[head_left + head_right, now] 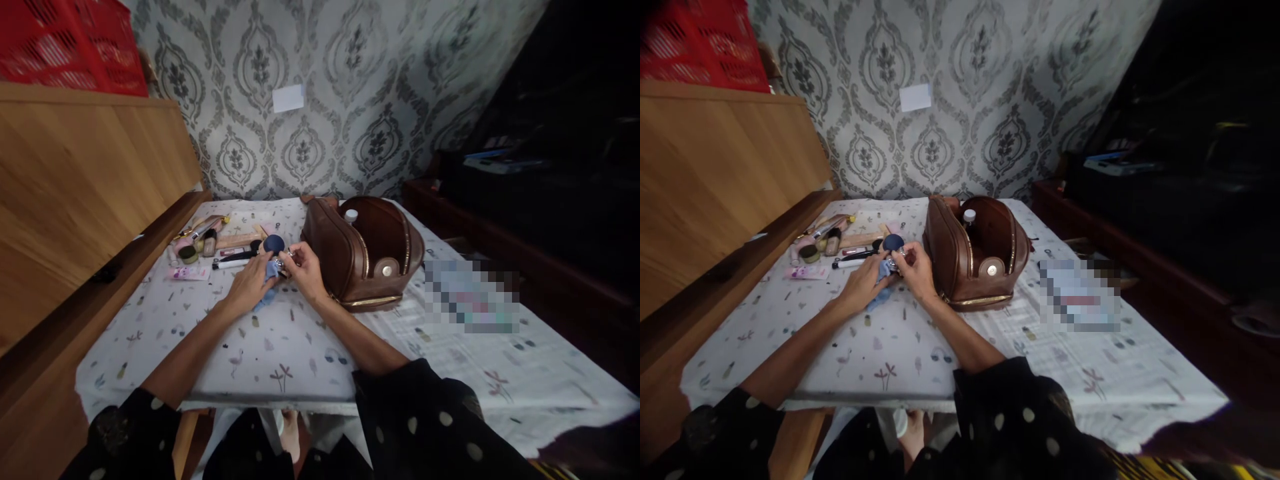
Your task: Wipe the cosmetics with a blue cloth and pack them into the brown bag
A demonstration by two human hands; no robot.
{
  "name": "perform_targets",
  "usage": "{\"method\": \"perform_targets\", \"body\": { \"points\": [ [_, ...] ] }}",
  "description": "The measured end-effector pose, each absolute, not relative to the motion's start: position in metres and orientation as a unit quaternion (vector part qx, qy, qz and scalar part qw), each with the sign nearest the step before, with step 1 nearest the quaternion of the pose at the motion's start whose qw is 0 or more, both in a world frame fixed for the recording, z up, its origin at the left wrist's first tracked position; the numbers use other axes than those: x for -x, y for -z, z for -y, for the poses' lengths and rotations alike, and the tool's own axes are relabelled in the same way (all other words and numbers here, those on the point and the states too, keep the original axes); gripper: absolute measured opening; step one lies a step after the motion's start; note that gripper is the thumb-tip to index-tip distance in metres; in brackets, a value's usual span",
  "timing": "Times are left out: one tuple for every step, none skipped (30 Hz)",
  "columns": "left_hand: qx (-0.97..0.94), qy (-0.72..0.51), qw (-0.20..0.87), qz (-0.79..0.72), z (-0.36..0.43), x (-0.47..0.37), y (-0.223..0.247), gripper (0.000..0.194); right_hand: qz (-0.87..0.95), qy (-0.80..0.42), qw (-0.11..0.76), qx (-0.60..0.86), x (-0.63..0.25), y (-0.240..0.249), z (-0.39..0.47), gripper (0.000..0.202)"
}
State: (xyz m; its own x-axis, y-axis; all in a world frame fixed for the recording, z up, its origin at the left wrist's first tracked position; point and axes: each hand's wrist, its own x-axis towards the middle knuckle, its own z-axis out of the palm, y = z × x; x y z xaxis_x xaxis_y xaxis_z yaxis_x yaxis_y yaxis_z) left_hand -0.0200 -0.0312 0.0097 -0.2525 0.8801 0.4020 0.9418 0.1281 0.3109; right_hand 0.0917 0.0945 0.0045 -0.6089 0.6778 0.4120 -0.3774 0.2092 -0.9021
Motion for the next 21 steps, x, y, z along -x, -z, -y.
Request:
{"method": "perform_targets", "body": {
  "points": [
    [0.607, 0.242, 0.062, 0.755, 0.033, 0.024, -0.004, 0.05, 0.647, -0.62, 0.427, 0.121, -0.091, -0.003, -0.095, 0.045],
    [0.606, 0.229, 0.064, 0.759, 0.035, 0.029, 0.001, 0.05, 0.645, -0.62, 0.428, 0.126, -0.091, -0.002, -0.096, 0.045],
    [0.606, 0.217, 0.066, 0.762, 0.037, 0.034, 0.005, 0.05, 0.647, -0.619, 0.426, 0.129, -0.091, -0.002, -0.097, 0.046],
    [0.605, 0.206, 0.066, 0.766, 0.04, 0.039, 0.008, 0.051, 0.65, -0.619, 0.422, 0.13, -0.092, -0.001, -0.098, 0.047],
    [0.604, 0.197, 0.064, 0.77, 0.042, 0.044, 0.009, 0.052, 0.654, -0.619, 0.416, 0.129, -0.093, -0.002, -0.098, 0.047],
    [0.602, 0.19, 0.06, 0.773, 0.045, 0.047, 0.01, 0.053, 0.659, -0.62, 0.408, 0.124, -0.093, -0.002, -0.098, 0.046],
    [0.601, 0.185, 0.055, 0.776, 0.048, 0.05, 0.011, 0.054, 0.661, -0.623, 0.401, 0.119, -0.094, -0.003, -0.098, 0.045],
    [0.602, 0.181, 0.049, 0.776, 0.051, 0.053, 0.011, 0.055, 0.661, -0.626, 0.396, 0.115, -0.095, -0.004, -0.098, 0.045],
    [0.604, 0.179, 0.045, 0.775, 0.054, 0.054, 0.01, 0.056, 0.659, -0.63, 0.395, 0.112, -0.095, -0.005, -0.098, 0.047],
    [0.608, 0.179, 0.042, 0.772, 0.058, 0.055, 0.009, 0.058, 0.656, -0.633, 0.395, 0.112, -0.095, -0.005, -0.098, 0.049],
    [0.613, 0.181, 0.041, 0.768, 0.062, 0.055, 0.008, 0.06, 0.653, -0.635, 0.397, 0.114, -0.095, -0.006, -0.098, 0.05],
    [0.62, 0.185, 0.037, 0.762, 0.066, 0.055, 0.007, 0.062, 0.649, -0.637, 0.399, 0.117, -0.094, -0.006, -0.098, 0.052],
    [0.625, 0.191, 0.031, 0.756, 0.07, 0.055, 0.006, 0.061, 0.646, -0.639, 0.399, 0.12, -0.093, -0.006, -0.098, 0.052],
    [0.629, 0.201, 0.022, 0.751, 0.073, 0.054, 0.003, 0.058, 0.645, -0.641, 0.399, 0.122, -0.092, -0.005, -0.098, 0.052],
    [0.628, 0.216, 0.013, 0.747, 0.075, 0.053, 0.001, 0.052, 0.644, -0.642, 0.397, 0.123, -0.091, -0.005, -0.098, 0.052],
    [0.622, 0.239, 0.007, 0.746, 0.076, 0.053, -0.002, 0.047, 0.643, -0.644, 0.396, 0.125, -0.09, -0.004, -0.098, 0.051],
    [0.61, 0.267, 0.005, 0.746, 0.076, 0.051, -0.005, 0.044, 0.642, -0.645, 0.396, 0.126, -0.09, -0.003, -0.099, 0.051],
    [0.595, 0.3, 0.005, 0.746, 0.074, 0.05, -0.009, 0.043, 0.642, -0.645, 0.395, 0.126, -0.09, -0.003, -0.098, 0.051],
    [0.582, 0.333, 0.007, 0.742, 0.07, 0.048, -0.012, 0.044, 0.642, -0.645, 0.394, 0.126, -0.09, -0.003, -0.098, 0.05],
    [0.576, 0.358, 0.005, 0.734, 0.065, 0.047, -0.015, 0.048, 0.644, -0.645, 0.392, 0.125, -0.09, -0.003, -0.098, 0.05],
    [0.58, 0.374, 0.001, 0.724, 0.058, 0.045, -0.017, 0.053, 0.646, -0.644, 0.391, 0.123, -0.09, -0.003, -0.098, 0.05]
  ]
}}
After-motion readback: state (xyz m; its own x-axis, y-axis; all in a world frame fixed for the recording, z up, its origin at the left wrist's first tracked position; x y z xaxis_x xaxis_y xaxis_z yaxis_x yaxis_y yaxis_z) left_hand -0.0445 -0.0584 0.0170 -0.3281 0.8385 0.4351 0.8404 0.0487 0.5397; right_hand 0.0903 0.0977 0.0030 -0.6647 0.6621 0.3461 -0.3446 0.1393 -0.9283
